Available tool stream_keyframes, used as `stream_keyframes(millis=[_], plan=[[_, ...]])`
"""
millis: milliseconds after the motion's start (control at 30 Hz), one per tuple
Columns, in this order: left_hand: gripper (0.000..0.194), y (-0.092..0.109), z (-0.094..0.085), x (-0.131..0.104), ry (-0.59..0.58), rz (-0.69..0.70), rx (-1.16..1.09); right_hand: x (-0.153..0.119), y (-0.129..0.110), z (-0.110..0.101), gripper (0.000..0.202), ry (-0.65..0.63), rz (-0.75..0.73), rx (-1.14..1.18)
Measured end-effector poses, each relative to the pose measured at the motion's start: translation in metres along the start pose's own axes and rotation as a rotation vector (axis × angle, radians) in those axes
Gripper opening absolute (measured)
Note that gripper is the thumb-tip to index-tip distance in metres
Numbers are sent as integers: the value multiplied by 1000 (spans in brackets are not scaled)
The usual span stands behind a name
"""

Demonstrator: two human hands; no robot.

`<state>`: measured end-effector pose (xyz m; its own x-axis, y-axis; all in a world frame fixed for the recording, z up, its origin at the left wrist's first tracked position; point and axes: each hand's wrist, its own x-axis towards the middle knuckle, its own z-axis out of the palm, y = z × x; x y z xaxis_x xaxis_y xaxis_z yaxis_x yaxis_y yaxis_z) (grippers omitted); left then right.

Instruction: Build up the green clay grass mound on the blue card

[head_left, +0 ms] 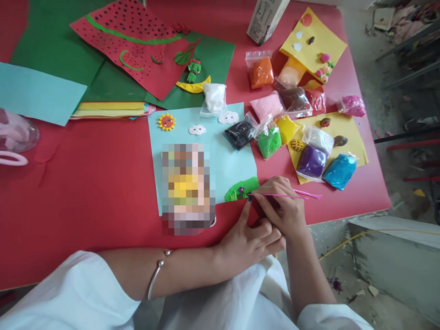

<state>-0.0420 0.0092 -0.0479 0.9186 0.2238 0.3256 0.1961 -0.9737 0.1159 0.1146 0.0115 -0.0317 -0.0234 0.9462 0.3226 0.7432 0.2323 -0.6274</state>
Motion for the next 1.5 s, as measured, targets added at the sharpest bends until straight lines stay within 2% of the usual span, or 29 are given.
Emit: stream_keyframes(millis=[300, 900, 1133, 1333, 1500], plan=[[24, 0, 1, 0, -8, 0, -15, 0, 0, 0, 18, 28, -1, 0], [25, -1, 0, -1, -29, 17, -12, 0, 0, 1, 19, 4, -23, -21], [29, -1, -2, -1, -72, 38, 12, 0, 1, 1, 16, 16, -6, -32], [24, 0, 1, 0, -24, 12, -17, 0, 1, 1, 18, 38, -15, -57], [27, -1, 2, -1, -48, 32, -10, 0, 1, 2, 17, 25, 1, -57]])
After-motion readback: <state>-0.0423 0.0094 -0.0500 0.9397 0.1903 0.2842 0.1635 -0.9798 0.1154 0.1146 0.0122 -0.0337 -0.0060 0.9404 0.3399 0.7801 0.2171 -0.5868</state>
